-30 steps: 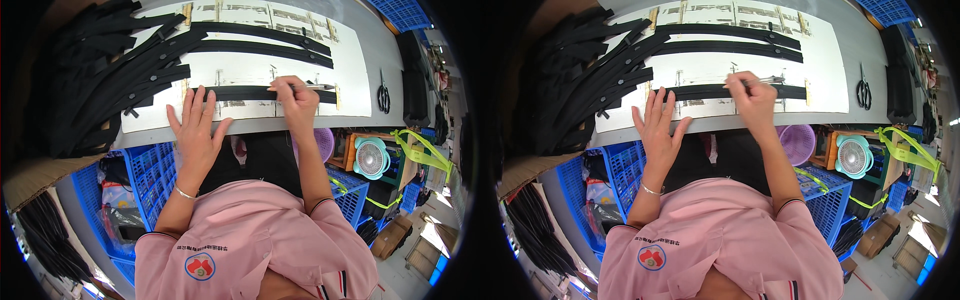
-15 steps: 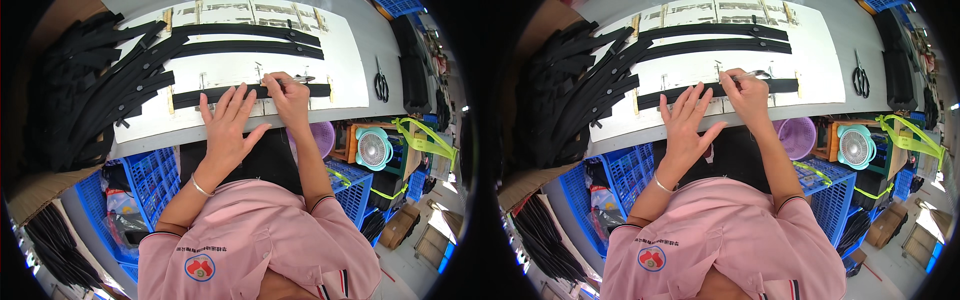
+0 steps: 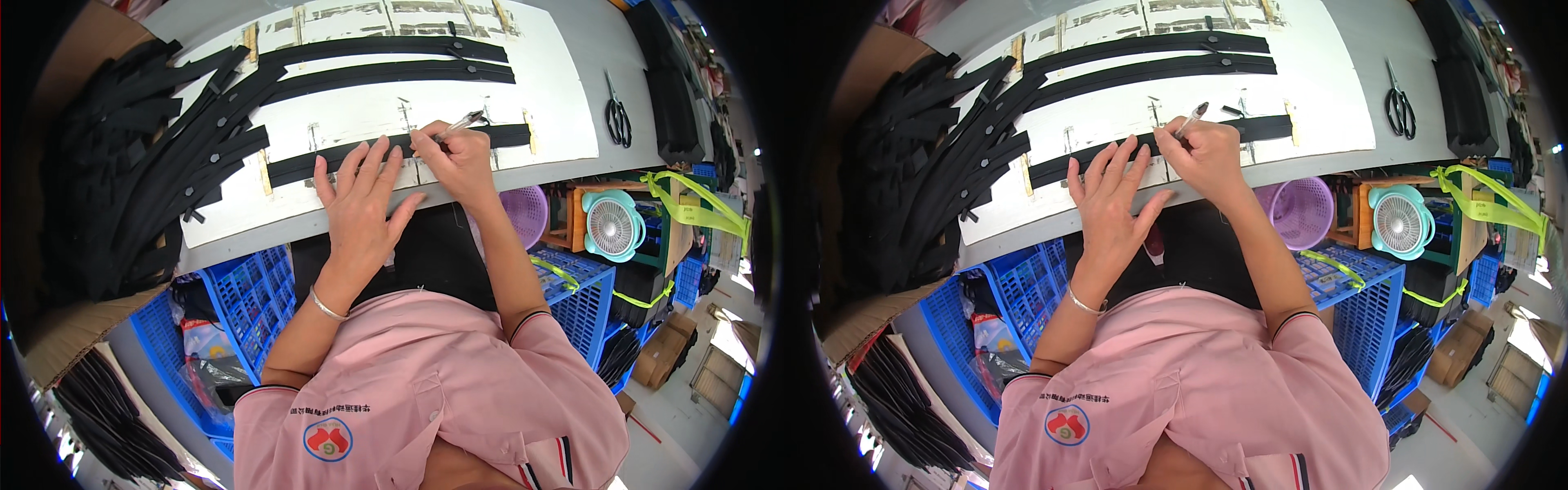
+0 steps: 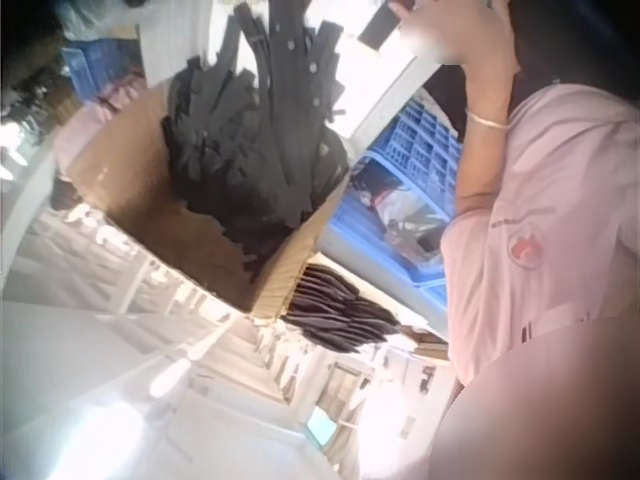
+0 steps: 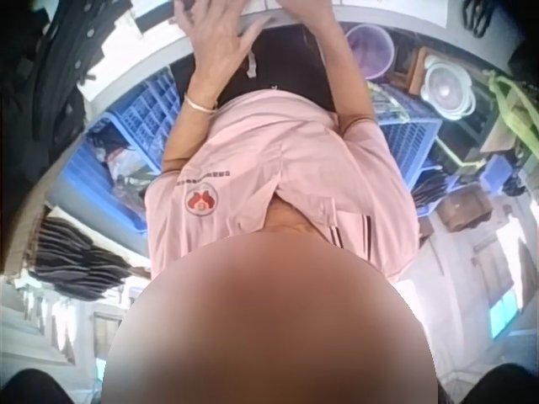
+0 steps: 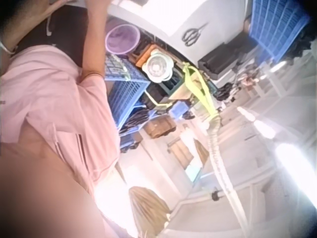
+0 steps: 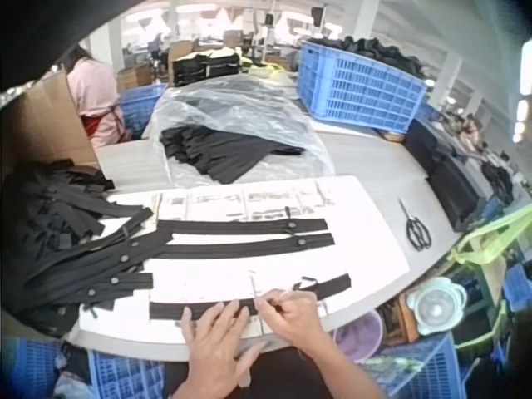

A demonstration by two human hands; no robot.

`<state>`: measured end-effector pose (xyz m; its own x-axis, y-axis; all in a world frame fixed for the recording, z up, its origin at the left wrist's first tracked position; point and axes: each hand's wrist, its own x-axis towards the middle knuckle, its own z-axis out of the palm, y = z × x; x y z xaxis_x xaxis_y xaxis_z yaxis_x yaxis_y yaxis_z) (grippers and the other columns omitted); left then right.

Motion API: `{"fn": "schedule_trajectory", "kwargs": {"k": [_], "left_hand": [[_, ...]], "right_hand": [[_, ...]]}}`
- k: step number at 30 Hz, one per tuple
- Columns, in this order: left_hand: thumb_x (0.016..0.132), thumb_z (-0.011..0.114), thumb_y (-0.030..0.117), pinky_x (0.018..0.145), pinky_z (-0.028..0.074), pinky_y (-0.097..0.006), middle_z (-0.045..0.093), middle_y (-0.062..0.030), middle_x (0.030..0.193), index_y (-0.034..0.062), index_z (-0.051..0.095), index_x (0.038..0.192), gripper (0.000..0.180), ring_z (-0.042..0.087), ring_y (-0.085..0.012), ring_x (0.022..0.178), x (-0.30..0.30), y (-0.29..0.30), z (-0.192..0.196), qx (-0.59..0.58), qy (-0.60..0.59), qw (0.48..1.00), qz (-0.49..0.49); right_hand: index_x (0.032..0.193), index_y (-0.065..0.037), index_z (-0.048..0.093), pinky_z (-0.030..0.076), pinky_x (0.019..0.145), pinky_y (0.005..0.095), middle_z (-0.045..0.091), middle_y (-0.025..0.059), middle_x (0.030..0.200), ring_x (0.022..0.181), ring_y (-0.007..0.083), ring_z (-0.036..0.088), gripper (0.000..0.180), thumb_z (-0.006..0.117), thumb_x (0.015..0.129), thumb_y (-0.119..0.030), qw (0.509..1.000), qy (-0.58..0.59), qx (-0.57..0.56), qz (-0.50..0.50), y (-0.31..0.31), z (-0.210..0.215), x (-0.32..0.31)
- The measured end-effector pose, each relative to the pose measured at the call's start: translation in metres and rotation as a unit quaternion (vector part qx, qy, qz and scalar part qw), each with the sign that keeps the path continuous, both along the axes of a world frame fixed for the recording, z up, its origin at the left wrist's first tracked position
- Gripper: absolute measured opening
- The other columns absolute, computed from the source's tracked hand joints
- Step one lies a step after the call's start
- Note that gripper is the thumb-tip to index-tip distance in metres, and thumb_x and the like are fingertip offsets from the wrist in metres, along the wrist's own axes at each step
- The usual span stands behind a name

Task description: Marking specific points on black straps/zipper components using a white pen on a guide board.

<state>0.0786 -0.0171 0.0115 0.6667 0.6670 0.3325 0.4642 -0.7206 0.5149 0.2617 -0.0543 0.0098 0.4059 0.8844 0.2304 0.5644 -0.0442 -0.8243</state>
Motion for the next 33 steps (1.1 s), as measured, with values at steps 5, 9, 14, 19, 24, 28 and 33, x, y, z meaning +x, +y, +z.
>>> {"fn": "schedule_trajectory", "kwargs": {"k": [5, 9, 14, 19, 24, 28, 33], "left_hand": [[0.086, 0.079, 0.036, 0.122, 0.014, -0.058, 0.060, -0.0074, 0.143, 0.0059, 0.068, 0.132, 0.057, 0.051, -0.0288, 0.134, -0.001, 0.000, 0.000, 0.004, 0.011, 1.000, 0.010], [0.085, 0.081, 0.035, 0.122, 0.013, -0.057, 0.060, -0.0085, 0.144, 0.0063, 0.068, 0.132, 0.056, 0.050, -0.0287, 0.134, 0.000, -0.001, -0.001, 0.007, 0.021, 1.000, 0.011], [0.086, 0.081, 0.032, 0.122, 0.014, -0.057, 0.059, -0.0084, 0.146, 0.0073, 0.067, 0.135, 0.056, 0.049, -0.0292, 0.136, 0.000, -0.001, 0.001, 0.009, 0.030, 0.999, 0.007], [0.087, 0.080, 0.027, 0.122, 0.016, -0.056, 0.058, -0.0091, 0.147, 0.0076, 0.066, 0.137, 0.055, 0.048, -0.0304, 0.138, 0.012, -0.004, 0.004, 0.000, 0.036, 0.999, 0.022], [0.090, 0.075, 0.018, 0.123, 0.018, -0.057, 0.060, -0.0116, 0.143, 0.0066, 0.062, 0.136, 0.049, 0.046, -0.0325, 0.143, 0.082, -0.002, 0.012, -0.040, -0.102, 0.988, -0.109], [0.090, 0.074, 0.015, 0.123, 0.017, -0.058, 0.062, -0.0117, 0.141, 0.0082, 0.063, 0.132, 0.045, 0.046, -0.0336, 0.145, 0.121, 0.006, 0.005, -0.060, -0.101, 0.981, -0.157], [0.084, 0.078, 0.012, 0.121, 0.018, -0.058, 0.065, -0.0066, 0.117, 0.0114, 0.070, 0.114, 0.031, 0.054, -0.0309, 0.130, 0.116, 0.014, 0.002, -0.042, -0.055, 0.994, -0.087]], "right_hand": [[0.082, 0.004, 0.073, 0.048, 0.054, 0.0264, 0.073, 0.0072, 0.070, 0.058, 0.0073, 0.063, 0.014, 0.071, 0.091, -0.008, 0.998, -0.036, 0.043, 0.032, 0.000, -0.002, 0.001], [0.084, 0.001, 0.074, 0.047, 0.059, 0.0226, 0.073, 0.0039, 0.079, 0.065, 0.0055, 0.061, 0.017, 0.066, 0.095, -0.010, 0.979, 0.196, 0.048, 0.002, -0.020, 0.015, 0.017], [0.091, 0.000, 0.074, 0.044, 0.059, 0.0216, 0.071, 0.0030, 0.080, 0.066, 0.0043, 0.057, 0.018, 0.065, 0.099, -0.014, 0.969, 0.197, 0.101, -0.110, -0.039, 0.018, 0.074], [0.094, 0.001, 0.073, 0.044, 0.061, 0.0209, 0.070, 0.0012, 0.079, 0.068, 0.0035, 0.054, 0.021, 0.064, 0.101, -0.017, 0.975, 0.191, 0.050, -0.098, -0.041, 0.012, 0.087], [0.094, -0.003, 0.074, 0.038, 0.055, 0.0189, 0.067, -0.0019, 0.077, 0.066, 0.0006, 0.052, 0.022, 0.062, 0.103, -0.019, 0.964, 0.230, 0.066, -0.116, -0.037, 0.013, 0.088], [0.093, 0.000, 0.073, 0.045, 0.062, 0.0202, 0.070, 0.0003, 0.083, 0.068, 0.0037, 0.056, 0.021, 0.064, 0.101, -0.017, 0.951, 0.270, 0.081, -0.127, -0.037, 0.008, 0.090], [0.096, -0.001, 0.072, 0.045, 0.061, 0.0199, 0.070, -0.0007, 0.083, 0.069, 0.0026, 0.055, 0.018, 0.062, 0.102, -0.015, 0.965, 0.223, 0.077, -0.119, -0.038, -0.001, 0.090]]}}
